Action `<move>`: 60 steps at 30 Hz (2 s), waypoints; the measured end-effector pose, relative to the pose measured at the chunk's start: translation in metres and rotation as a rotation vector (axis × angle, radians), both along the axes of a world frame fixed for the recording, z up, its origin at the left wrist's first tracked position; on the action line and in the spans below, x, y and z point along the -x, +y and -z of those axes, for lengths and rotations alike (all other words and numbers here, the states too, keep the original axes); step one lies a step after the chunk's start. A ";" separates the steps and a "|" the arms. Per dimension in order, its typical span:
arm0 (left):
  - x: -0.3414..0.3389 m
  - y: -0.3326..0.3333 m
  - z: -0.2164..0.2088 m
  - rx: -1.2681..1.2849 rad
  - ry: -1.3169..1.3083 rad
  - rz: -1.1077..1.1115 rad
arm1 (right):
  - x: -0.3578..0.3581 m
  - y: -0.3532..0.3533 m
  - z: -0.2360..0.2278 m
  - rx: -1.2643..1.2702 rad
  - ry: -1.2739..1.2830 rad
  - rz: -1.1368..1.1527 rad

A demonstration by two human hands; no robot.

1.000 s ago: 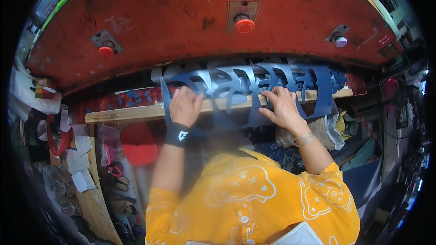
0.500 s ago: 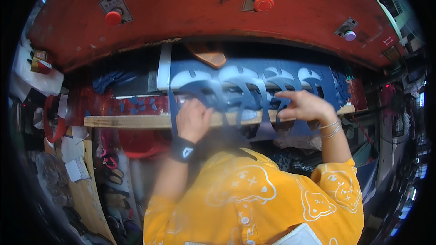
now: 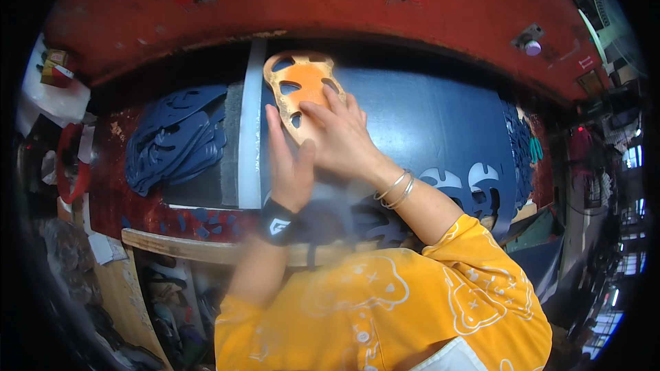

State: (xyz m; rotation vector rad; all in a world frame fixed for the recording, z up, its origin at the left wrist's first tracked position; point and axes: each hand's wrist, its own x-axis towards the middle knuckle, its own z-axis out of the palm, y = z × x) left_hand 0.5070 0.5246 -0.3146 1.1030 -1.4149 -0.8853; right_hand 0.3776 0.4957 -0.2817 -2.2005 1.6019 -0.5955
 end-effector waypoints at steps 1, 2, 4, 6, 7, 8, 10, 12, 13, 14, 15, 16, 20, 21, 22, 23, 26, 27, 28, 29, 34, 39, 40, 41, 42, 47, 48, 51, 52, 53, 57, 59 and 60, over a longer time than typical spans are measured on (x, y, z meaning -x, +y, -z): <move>-0.003 0.000 0.002 -0.013 -0.037 0.012 | 0.003 0.000 -0.001 0.011 -0.044 -0.008; -0.005 -0.001 0.002 0.018 -0.018 0.012 | 0.007 -0.001 -0.002 -0.004 -0.104 -0.002; -0.012 0.000 0.002 -0.066 -0.069 0.062 | 0.013 -0.004 -0.003 -0.070 -0.221 -0.009; -0.018 -0.001 0.000 -0.060 -0.264 0.122 | 0.020 -0.010 -0.003 -0.126 -0.399 -0.017; -0.020 0.001 -0.001 0.005 -0.564 0.065 | 0.023 -0.012 -0.002 -0.206 -0.539 -0.019; -0.021 0.000 -0.003 -0.058 -0.814 0.102 | 0.028 -0.016 -0.002 -0.252 -0.701 -0.025; -0.021 0.003 -0.004 0.008 -1.081 0.069 | 0.042 -0.020 -0.003 -0.335 -0.933 -0.083; -0.019 0.005 -0.005 0.035 -1.081 0.027 | 0.056 -0.022 -0.004 -0.380 -1.069 -0.092; -0.019 0.006 -0.005 0.037 -1.082 0.019 | 0.064 -0.022 -0.005 -0.363 -1.056 -0.067; -0.018 0.005 -0.005 0.040 -1.081 0.018 | 0.071 -0.020 -0.007 -0.348 -1.046 -0.048; -0.018 0.005 -0.005 0.041 -1.080 0.018 | 0.077 -0.018 -0.008 -0.341 -1.026 -0.023; -0.018 0.004 -0.005 0.044 -1.077 0.015 | 0.081 -0.017 -0.009 -0.247 -0.849 -0.002; -0.019 0.002 -0.004 0.058 -1.071 0.021 | 0.087 -0.006 -0.007 0.047 -0.189 0.079; -0.019 0.003 -0.003 0.059 -1.067 0.020 | 0.086 -0.003 -0.006 0.083 -0.043 0.068; -0.019 0.004 -0.003 0.079 -1.054 0.012 | 0.084 -0.001 -0.005 0.112 0.104 0.055; -0.019 0.005 -0.002 0.060 -1.066 0.020 | 0.082 0.001 -0.004 0.121 0.116 0.055; -0.020 0.004 -0.003 0.052 -1.058 0.036 | 0.082 0.004 -0.002 0.127 0.149 0.054; -0.021 0.002 -0.004 0.045 -1.041 0.043 | 0.085 0.004 -0.002 0.108 0.145 0.040; -0.023 0.001 -0.006 -0.006 -1.040 0.072 | 0.091 0.005 -0.002 0.088 0.141 0.025; -0.025 0.001 -0.009 0.079 -0.963 0.039 | 0.099 0.006 -0.002 0.127 0.132 -0.017; -0.025 0.046 -0.026 -0.014 -0.347 0.139 | 0.174 0.020 -0.006 0.382 -0.161 0.340; 0.020 0.116 -0.007 -0.075 -0.195 0.504 | 0.263 0.022 -0.030 0.923 -0.198 0.734; 0.028 0.120 0.002 0.126 -0.314 0.461 | 0.276 0.019 -0.042 1.013 -0.230 0.802; 0.031 0.124 0.009 0.308 -0.406 0.421 | 0.288 0.019 -0.056 1.099 -0.221 0.839; 0.034 0.125 0.016 0.337 -0.413 0.412 | 0.297 0.018 -0.068 1.161 -0.260 0.894; 0.032 0.129 0.029 0.404 -0.460 0.344 | 0.310 0.016 -0.093 1.150 -0.325 0.916; 0.032 0.131 0.028 0.410 -0.456 0.327 | 0.308 0.025 -0.088 1.139 -0.372 0.894; 0.034 0.134 0.027 0.409 -0.477 0.276 | 0.301 0.083 -0.066 1.041 -0.451 0.792; 0.035 0.136 0.028 0.411 -0.491 0.246 | 0.294 0.107 -0.055 0.958 -0.507 0.792; 0.035 0.138 0.028 0.396 -0.530 0.222 | 0.282 0.133 -0.041 0.923 -0.463 0.780; 0.036 0.148 0.032 0.367 -0.589 0.161 | 0.224 0.234 0.019 0.506 -0.148 0.355; 0.038 0.151 0.031 0.346 -0.672 0.141 | 0.205 0.256 0.036 0.284 0.097 0.222; 0.039 0.150 0.030 0.373 -0.725 0.146 | 0.198 0.262 0.040 0.293 0.227 0.191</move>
